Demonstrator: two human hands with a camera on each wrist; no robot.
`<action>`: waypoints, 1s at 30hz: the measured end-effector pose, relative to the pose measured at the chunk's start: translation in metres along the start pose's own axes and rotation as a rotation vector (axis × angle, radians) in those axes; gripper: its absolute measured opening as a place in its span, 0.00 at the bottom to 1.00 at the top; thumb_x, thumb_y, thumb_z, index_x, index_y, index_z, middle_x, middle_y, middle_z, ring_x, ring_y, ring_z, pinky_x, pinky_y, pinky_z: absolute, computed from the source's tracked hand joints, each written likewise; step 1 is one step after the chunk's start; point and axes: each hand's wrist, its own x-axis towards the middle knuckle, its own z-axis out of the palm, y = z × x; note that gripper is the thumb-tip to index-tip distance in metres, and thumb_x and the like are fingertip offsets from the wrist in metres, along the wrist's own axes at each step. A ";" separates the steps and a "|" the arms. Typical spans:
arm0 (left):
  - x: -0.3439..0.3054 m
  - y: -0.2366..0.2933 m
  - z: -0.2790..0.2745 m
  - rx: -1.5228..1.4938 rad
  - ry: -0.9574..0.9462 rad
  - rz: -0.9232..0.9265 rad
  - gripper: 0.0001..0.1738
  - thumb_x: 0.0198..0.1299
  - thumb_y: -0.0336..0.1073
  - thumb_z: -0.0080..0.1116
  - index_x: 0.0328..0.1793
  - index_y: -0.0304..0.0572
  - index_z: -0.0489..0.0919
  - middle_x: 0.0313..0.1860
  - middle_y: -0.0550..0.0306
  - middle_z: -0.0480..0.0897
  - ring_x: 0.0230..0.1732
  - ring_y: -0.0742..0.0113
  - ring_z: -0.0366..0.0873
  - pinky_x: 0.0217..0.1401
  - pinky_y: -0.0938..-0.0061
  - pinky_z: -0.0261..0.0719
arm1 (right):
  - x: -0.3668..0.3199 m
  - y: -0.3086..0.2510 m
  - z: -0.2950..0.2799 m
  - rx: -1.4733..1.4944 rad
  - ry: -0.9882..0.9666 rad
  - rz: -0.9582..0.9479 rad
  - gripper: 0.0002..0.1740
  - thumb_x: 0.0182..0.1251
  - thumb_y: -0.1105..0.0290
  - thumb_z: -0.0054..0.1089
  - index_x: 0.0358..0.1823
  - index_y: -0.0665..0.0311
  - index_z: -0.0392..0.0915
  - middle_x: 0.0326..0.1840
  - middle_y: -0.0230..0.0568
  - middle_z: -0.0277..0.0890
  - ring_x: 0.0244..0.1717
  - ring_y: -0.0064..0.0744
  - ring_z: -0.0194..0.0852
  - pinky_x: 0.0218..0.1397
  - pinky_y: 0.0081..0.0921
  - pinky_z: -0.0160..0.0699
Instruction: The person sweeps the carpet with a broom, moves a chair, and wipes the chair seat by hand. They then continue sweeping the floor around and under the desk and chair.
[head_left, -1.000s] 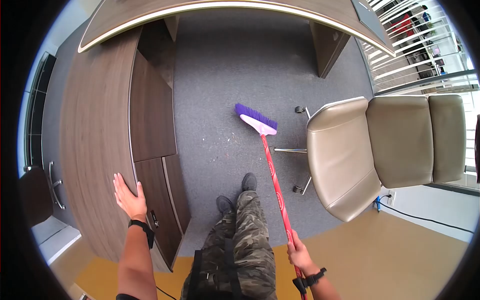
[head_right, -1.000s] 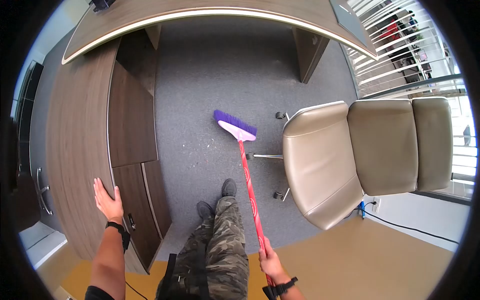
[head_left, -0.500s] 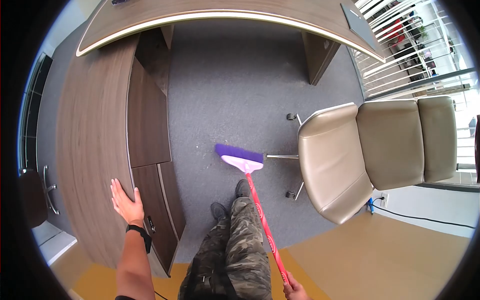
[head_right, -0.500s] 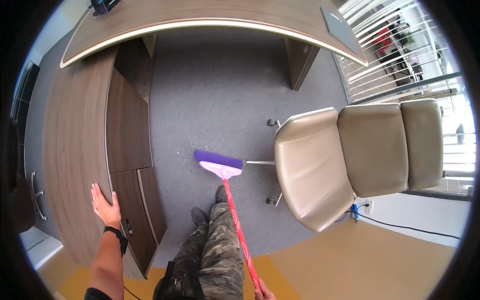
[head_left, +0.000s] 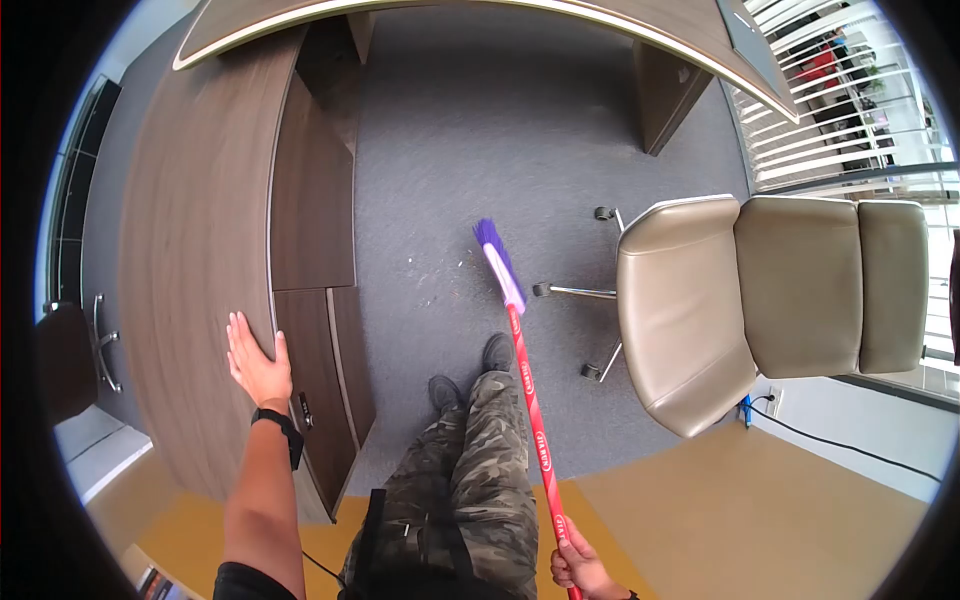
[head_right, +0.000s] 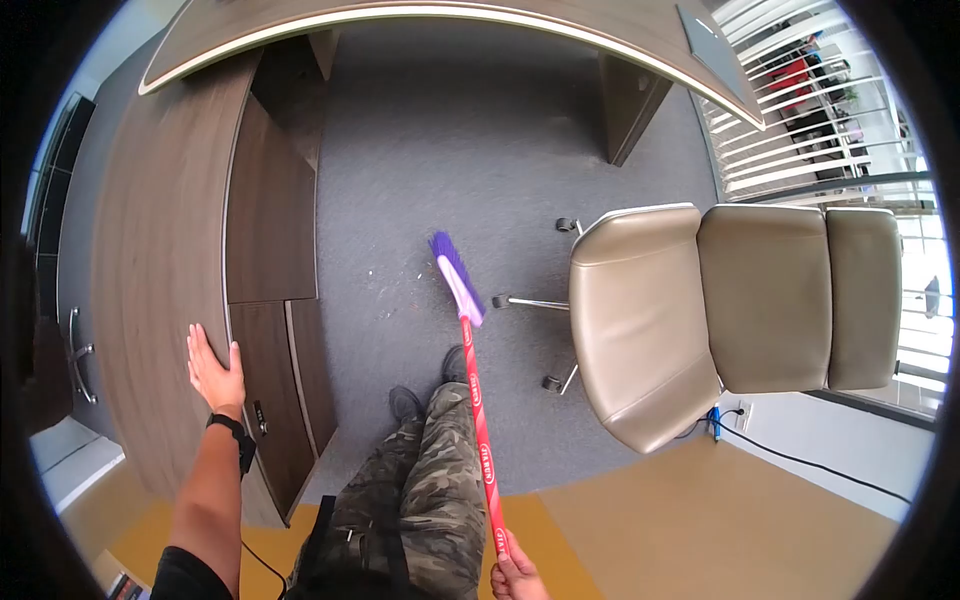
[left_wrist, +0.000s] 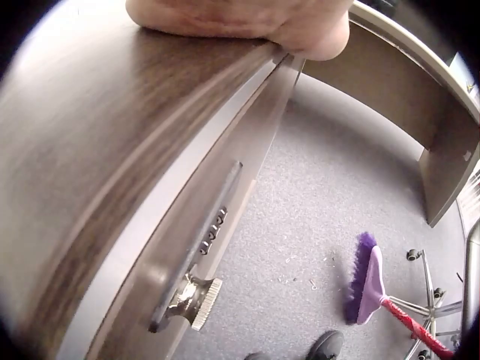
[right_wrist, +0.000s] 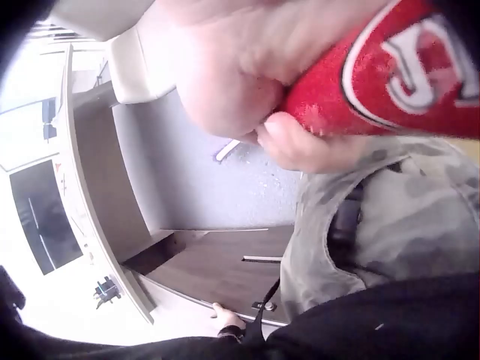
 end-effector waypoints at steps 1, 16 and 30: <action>0.000 0.002 -0.001 -0.004 -0.004 -0.006 0.44 0.67 0.48 0.61 0.86 0.52 0.55 0.86 0.60 0.56 0.87 0.59 0.48 0.85 0.49 0.45 | 0.004 0.002 -0.008 -0.040 -0.006 0.014 0.32 0.85 0.64 0.42 0.85 0.35 0.46 0.22 0.25 0.58 0.16 0.19 0.55 0.19 0.19 0.60; 0.000 0.004 -0.008 -0.060 -0.021 -0.035 0.45 0.64 0.48 0.64 0.85 0.52 0.57 0.86 0.61 0.58 0.86 0.61 0.50 0.85 0.51 0.44 | 0.218 -0.048 -0.053 -1.361 0.372 -0.665 0.33 0.75 0.60 0.53 0.80 0.41 0.59 0.36 0.67 0.82 0.40 0.70 0.82 0.45 0.59 0.82; 0.000 0.005 -0.010 -0.072 -0.027 -0.029 0.45 0.63 0.48 0.64 0.84 0.51 0.58 0.86 0.61 0.57 0.86 0.60 0.50 0.85 0.50 0.44 | 0.146 -0.070 0.002 -1.479 0.317 -0.550 0.28 0.75 0.60 0.56 0.76 0.45 0.67 0.34 0.63 0.82 0.36 0.65 0.83 0.40 0.53 0.84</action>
